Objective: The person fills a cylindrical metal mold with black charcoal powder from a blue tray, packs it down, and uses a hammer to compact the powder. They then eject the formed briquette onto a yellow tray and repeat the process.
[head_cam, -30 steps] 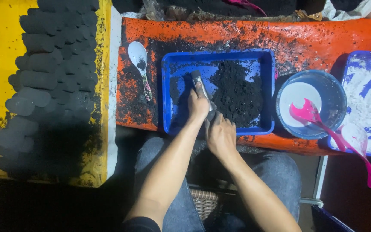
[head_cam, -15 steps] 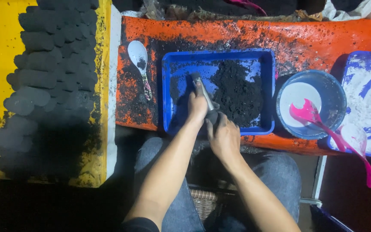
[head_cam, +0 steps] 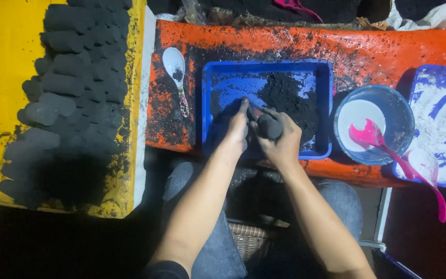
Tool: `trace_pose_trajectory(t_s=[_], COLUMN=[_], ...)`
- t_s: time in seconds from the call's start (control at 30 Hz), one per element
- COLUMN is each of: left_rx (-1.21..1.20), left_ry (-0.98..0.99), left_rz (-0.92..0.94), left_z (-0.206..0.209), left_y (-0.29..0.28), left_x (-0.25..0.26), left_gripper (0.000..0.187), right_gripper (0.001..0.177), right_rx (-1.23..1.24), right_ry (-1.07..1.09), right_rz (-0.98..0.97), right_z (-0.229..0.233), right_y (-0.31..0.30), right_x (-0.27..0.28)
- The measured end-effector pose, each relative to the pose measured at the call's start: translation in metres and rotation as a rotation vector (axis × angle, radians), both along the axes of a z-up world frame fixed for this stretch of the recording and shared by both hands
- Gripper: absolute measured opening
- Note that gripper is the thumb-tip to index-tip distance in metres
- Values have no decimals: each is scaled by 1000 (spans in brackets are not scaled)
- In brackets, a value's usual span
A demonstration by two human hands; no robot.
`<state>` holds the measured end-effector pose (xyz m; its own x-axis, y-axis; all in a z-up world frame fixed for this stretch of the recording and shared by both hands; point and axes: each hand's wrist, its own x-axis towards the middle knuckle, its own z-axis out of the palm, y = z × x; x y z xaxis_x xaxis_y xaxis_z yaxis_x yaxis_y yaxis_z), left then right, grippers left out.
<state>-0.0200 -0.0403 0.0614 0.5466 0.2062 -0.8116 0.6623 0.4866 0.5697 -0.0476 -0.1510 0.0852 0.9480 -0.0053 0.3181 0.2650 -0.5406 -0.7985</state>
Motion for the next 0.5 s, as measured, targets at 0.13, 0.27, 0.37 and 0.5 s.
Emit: trace_pose_trajectory(t_s=[0.13, 0.27, 0.37, 0.5], left_rx=[103, 892, 1028, 992], left_ry=[27, -191, -474, -802], left_rz=[-287, -738, -774, -588], left_z=[-31, -19, 1, -5], left_y=[18, 31, 32, 28], left_x=[-2, -11, -10, 0], left_gripper=[91, 44, 72, 31], right_gripper=[34, 28, 25, 24], right_rx=[-64, -144, -188, -210], right_ry=[-23, -8, 6, 87], right_rz=[56, 144, 180, 229], right_z=[2, 9, 18, 40], right_y=[-6, -10, -6, 1], right_x=[21, 44, 55, 65])
